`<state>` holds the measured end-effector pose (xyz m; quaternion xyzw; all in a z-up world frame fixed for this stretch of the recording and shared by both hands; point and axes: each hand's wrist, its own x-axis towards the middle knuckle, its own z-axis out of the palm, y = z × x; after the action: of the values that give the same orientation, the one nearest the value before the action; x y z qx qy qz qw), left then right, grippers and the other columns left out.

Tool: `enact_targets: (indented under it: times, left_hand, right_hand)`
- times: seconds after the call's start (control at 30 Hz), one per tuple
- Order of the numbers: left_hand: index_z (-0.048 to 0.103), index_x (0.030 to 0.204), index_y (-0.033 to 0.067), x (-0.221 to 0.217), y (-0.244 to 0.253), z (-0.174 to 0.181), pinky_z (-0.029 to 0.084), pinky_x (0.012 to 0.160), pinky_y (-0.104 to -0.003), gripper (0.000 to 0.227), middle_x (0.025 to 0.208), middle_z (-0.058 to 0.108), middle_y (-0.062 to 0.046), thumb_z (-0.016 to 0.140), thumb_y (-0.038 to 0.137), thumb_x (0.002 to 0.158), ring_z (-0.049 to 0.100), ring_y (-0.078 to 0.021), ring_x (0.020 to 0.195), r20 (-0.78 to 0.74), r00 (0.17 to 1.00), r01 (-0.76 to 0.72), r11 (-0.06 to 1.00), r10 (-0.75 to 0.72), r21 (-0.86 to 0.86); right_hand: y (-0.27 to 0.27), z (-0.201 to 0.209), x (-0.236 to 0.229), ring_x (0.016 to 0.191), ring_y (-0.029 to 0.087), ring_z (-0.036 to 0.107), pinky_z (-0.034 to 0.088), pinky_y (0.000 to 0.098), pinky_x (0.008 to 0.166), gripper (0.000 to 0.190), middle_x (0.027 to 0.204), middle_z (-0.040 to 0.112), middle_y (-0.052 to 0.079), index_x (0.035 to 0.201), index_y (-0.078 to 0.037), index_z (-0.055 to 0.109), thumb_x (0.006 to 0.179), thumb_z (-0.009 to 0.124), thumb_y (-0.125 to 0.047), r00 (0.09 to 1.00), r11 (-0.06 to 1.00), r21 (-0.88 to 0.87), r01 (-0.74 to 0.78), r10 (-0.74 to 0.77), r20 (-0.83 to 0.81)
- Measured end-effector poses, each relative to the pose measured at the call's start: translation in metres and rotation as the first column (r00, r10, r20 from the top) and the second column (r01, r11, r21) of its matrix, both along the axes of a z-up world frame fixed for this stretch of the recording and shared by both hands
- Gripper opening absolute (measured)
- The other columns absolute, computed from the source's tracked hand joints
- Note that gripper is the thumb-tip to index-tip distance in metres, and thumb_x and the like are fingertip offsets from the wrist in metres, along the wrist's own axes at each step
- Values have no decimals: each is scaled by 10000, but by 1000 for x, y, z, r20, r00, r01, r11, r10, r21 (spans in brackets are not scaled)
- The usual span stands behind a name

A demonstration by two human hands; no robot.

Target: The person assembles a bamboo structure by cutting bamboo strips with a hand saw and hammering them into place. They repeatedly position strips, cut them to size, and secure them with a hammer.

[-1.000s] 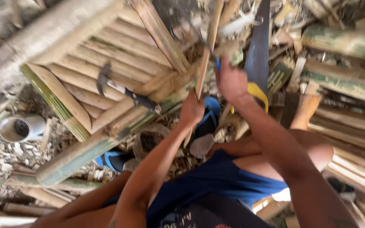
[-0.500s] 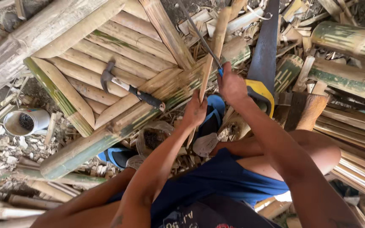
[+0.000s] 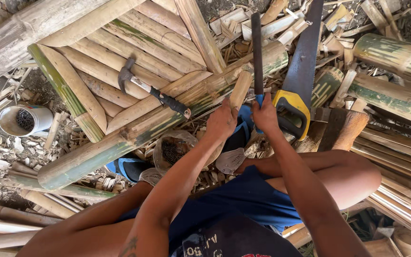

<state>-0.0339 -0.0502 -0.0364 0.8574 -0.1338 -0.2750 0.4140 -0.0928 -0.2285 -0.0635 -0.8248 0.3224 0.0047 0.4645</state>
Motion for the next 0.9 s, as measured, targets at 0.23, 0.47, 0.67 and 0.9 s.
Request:
enact_targets:
  times: [0.23, 0.47, 0.67, 0.9]
  left_hand:
    - [577, 1219, -2, 18, -26, -18, 540, 692, -470, 583, 872, 685, -183, 356, 516, 1068, 681, -325, 754, -484, 867, -209, 968, 118, -138]
    - [545, 1180, 64, 22, -38, -12, 530, 601, -461, 559, 835, 588, -97, 310, 549, 1031, 573, -222, 614, -773, 608, -375, 924, 182, -78]
    - [465, 1281, 32, 24, -50, -15, 543, 647, -472, 619, 914, 629, -151, 327, 579, 1028, 627, -243, 711, -772, 600, -396, 916, 208, -61]
    - [581, 1211, -15, 25, -47, -1, 520, 665, -504, 648, 932, 650, -176, 364, 568, 1028, 633, -289, 742, -736, 629, -407, 912, 249, -39]
  right_hand:
    - [16, 66, 5, 679, 494, 649, 469, 554, 546, 268, 750, 650, 281, 1151, -6, 453, 1055, 648, -163, 988, 912, -394, -112, 146, 57]
    - [34, 112, -1, 652, 376, 702, 579, 426, 574, 184, 851, 681, 216, 1196, -15, 411, 1075, 534, -79, 747, 937, -341, -80, 283, 602]
    - [27, 45, 30, 692, 510, 663, 526, 603, 603, 323, 786, 682, 303, 1249, 6, 449, 994, 602, -118, 980, 899, -392, -196, 197, -40]
    - [23, 78, 7, 705, 464, 712, 538, 547, 572, 303, 763, 676, 275, 1231, 15, 435, 1064, 592, -183, 988, 946, -298, -129, 147, 41]
